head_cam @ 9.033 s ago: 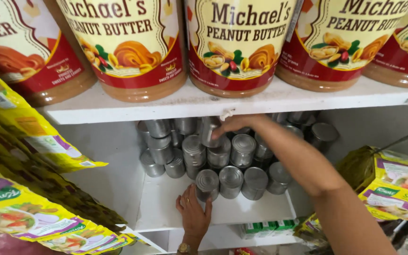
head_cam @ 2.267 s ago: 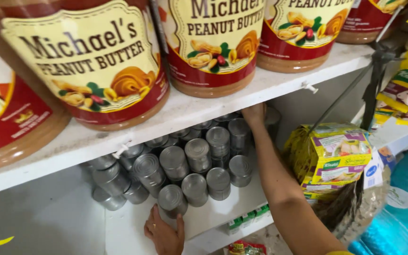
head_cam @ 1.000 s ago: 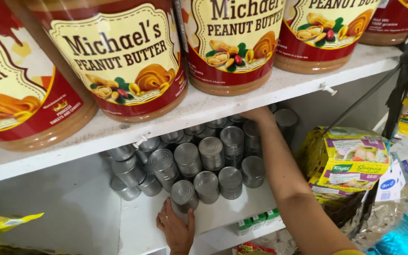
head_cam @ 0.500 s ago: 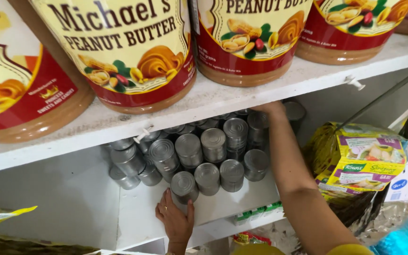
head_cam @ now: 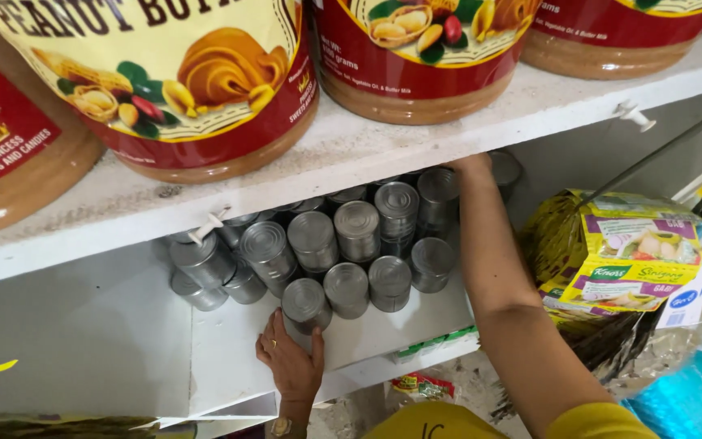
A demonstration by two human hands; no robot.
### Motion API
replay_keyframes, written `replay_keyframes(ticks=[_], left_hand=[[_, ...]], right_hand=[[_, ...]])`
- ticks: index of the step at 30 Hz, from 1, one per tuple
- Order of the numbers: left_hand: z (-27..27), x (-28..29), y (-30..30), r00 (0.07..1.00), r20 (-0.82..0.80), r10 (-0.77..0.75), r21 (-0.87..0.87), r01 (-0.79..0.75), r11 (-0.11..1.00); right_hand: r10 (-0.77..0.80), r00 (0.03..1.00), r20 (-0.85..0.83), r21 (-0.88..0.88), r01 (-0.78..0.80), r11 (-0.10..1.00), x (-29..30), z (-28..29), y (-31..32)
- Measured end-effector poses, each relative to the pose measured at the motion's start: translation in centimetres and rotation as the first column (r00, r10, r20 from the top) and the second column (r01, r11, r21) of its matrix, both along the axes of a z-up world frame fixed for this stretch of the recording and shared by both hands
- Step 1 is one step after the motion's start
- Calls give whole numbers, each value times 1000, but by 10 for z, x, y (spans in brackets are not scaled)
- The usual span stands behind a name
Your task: Organizes and stocks jars of peanut butter and canned goods on retail shelves.
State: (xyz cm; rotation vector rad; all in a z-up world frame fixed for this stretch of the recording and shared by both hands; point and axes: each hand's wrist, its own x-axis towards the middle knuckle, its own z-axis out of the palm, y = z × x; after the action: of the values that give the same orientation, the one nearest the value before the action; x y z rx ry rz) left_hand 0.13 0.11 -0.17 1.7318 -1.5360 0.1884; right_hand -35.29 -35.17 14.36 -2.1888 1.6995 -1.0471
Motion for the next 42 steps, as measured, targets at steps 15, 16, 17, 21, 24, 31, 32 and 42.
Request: replay_keyframes(ticks=[15,16,17,21,24,31,32,42], left_hand=[[3,3,-1,1000,5,5,-19,-5,1000],[2,2,1,1000,14,4,-19,-4,1000],[0,1,2,1000,13,2,-16,-2,1000],[0,0,2,1000,19,6,-24,-6,1000],[3,1,3,1000,12,5,-28,-4,1000],[4,-1,4,1000,6,24,-10,-24,1000],[3,-1,3,1000,6,29,-10,-29,1000],[4,-2,3,999,11,30,-28,-29,999]], right_hand=[[173,984,-44,-155,-178,972,45,25,18],[206,977,-62,-201,-214,956,61,33,35],[204,977,-62,-197,-213,957,72,36,36],[200,970,-140,-185,-224,957,96,42,39],[212,970,-122,-172,-231,958,102,52,42],[373,927,-27,-115,-373,921,95,28,31],[378,925,-27,-114,-379,918,103,36,42],[649,743,164,-252,-605,755,187,13,6]])
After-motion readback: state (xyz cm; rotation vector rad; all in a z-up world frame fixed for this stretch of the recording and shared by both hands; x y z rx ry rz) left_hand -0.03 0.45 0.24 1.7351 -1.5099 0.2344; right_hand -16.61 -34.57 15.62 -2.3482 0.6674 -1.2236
